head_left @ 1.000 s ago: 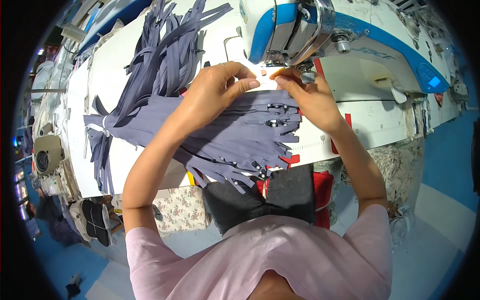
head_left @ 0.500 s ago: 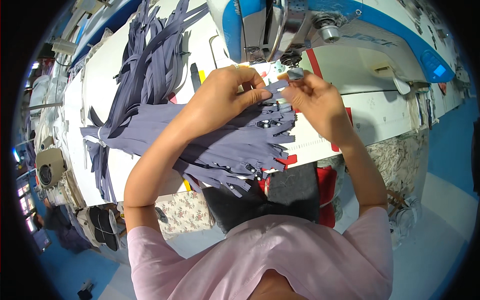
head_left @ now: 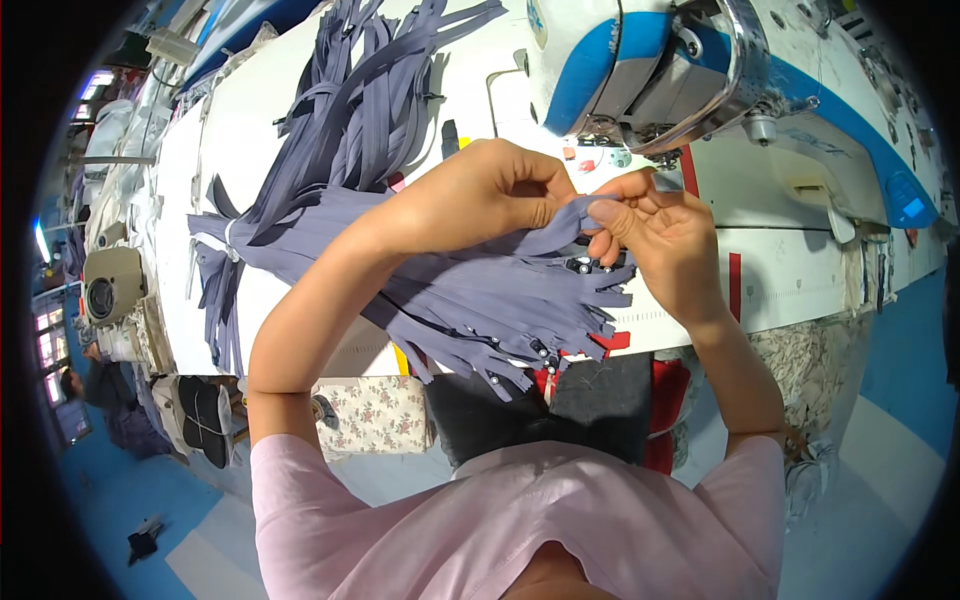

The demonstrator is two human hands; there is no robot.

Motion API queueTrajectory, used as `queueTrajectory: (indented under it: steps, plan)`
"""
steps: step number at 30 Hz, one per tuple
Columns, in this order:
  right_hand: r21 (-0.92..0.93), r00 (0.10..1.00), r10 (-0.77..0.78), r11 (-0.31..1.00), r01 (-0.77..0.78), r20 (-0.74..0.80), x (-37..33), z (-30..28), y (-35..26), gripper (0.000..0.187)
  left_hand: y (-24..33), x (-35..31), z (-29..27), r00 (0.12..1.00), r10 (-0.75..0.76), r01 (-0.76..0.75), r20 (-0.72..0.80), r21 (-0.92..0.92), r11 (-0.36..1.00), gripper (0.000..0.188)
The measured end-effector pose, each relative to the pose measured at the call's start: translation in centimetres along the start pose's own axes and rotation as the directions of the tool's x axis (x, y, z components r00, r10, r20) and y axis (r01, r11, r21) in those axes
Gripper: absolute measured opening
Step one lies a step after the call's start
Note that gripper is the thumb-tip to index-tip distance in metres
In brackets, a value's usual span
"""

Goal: Operating an industrial sewing machine to process or attach zippers to fabric strips.

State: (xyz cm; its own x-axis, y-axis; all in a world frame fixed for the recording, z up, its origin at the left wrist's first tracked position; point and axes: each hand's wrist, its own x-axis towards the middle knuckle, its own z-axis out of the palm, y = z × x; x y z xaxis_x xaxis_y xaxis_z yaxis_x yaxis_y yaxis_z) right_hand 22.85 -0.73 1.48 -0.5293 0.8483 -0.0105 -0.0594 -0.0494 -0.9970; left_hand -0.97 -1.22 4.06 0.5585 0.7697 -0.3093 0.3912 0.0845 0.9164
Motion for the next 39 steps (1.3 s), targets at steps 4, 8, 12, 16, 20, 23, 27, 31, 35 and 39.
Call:
queueTrajectory:
  steps: [4, 8, 12, 16, 20, 23, 27, 31, 35, 39]
  plan:
    - [-0.027, 0.996, 0.065, 0.997, -0.066, -0.061, 0.1, -0.6, 0.0, 0.013, 0.6, -1.3, -0.2, 0.999, -0.034, 0.035, 0.006, -0.087, 0.996, 0.015]
    - [0.005, 0.998, 0.057, 0.998, -0.057, -0.038, 0.4, -0.1, 0.4, 0.013, 0.2, -1.9, -1.2, 0.970, -0.243, 0.234, -0.021, -0.202, 0.951, 0.029]
    - [-0.023, 0.997, 0.044, 0.999, -0.045, -0.057, 1.1, 0.2, 0.5, 0.018, -0.5, -1.4, -1.7, 0.937, 0.017, 0.014, -0.350, 0.086, 0.996, 0.043]
    - [-0.142, 0.973, 0.214, 0.964, -0.224, -0.082, 1.8, -0.3, 0.4, 0.026, -0.4, -1.5, -2.2, 0.962, -0.057, 0.117, -0.267, 0.216, 0.969, 0.031]
    - [-0.733, 0.992, -0.117, 0.679, 0.040, -0.055, 2.8, 0.3, 1.7, 0.024, -0.1, -0.3, -2.3, 0.925, 0.031, 0.207, -0.378, 0.571, 0.795, 0.032]
    - [-0.773, 0.982, -0.169, 0.633, 0.044, -0.083, 3.2, 0.4, 2.9, 0.020, -0.4, 0.2, -0.6, 0.860, 0.304, 0.255, -0.410, 0.861, 0.440, 0.025]
    - [-0.807, 0.944, -0.327, 0.571, 0.150, -0.055, 3.3, 0.4, 3.9, 0.015, -1.5, 0.5, 2.9, 0.731, 0.585, 0.093, -0.351, 0.901, 0.424, 0.012]
    - [-0.851, 0.937, -0.348, 0.494, 0.180, -0.004, 3.1, 0.1, 3.9, 0.019, -3.0, 1.8, 3.2, 0.651, 0.658, -0.071, -0.379, 0.833, 0.549, 0.009]
    - [-0.919, 0.949, -0.316, 0.369, 0.138, 0.016, 2.3, -0.6, 3.4, 0.016, -3.8, 2.2, 3.1, 0.648, 0.615, -0.113, -0.449, 0.742, 0.660, 0.012]
    - [-0.860, 0.925, -0.372, 0.445, 0.250, 0.077, 1.9, -2.1, 2.6, 0.019, -3.7, 2.1, 3.3, 0.634, 0.621, -0.088, -0.461, 0.755, 0.650, 0.013]
